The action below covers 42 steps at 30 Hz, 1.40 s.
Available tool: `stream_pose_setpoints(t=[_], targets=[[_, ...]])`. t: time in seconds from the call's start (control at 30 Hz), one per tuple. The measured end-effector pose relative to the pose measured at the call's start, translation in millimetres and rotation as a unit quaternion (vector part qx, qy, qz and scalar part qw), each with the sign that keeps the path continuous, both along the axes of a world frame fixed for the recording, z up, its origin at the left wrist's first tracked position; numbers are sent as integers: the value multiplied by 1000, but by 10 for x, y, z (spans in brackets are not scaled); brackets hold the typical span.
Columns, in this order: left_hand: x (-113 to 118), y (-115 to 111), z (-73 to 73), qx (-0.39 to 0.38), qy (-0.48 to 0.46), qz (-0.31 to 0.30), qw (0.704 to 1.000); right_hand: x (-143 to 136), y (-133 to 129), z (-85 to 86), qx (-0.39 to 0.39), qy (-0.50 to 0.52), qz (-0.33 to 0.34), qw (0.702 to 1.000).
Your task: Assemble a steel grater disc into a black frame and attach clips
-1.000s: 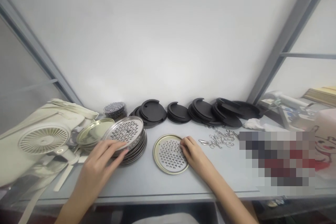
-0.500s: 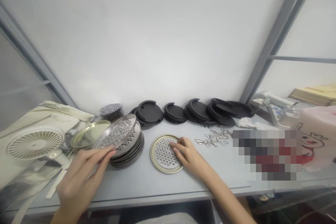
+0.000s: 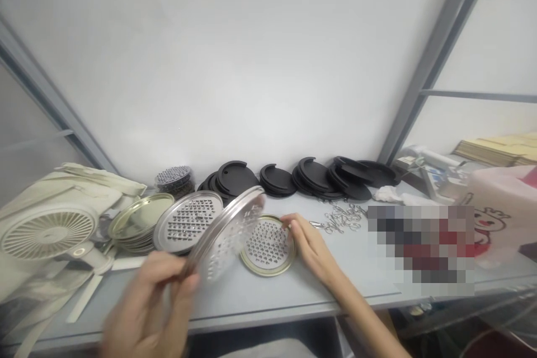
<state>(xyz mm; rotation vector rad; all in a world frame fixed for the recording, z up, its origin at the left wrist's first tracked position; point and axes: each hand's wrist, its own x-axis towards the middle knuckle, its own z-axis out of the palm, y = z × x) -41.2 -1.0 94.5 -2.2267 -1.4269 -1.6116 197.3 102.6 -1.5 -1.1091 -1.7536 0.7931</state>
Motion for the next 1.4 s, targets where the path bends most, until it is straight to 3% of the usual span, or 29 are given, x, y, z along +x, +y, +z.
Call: stream_pose_setpoints(t=[0.07, 0.13, 0.23, 0.37, 0.43, 0.6, 0.67, 1.07, 1.4], targets=[[189, 162, -127, -94, -131, -51, 986, 29, 16, -2, -54, 92, 46, 993], [340, 349, -287, -231, -253, -104, 934, 55, 45, -20, -89, 137, 68, 984], [450, 574, -560, -339, -372, -160, 849, 82, 92, -60, -103, 93, -13, 990], [417, 673, -905, -384, -411, -181, 807, 83, 111, -106, -68, 33, -81, 994], [361, 662, -1036, -401, -384, -166, 815, 70, 100, -117, -42, -2, -94, 995], [230, 629, -1222, -380, -187, -80, 902, 28, 75, -108, -33, -83, -101, 991], [208, 636, -1256, -366, -137, -57, 919, 16, 80, -99, -28, -101, -105, 989], [194, 775, -1352, -387, -196, -52, 900, -4, 140, -114, -36, -162, -104, 981], [198, 759, -1256, -376, -139, -42, 915, 11, 98, -102, -32, -186, -79, 979]])
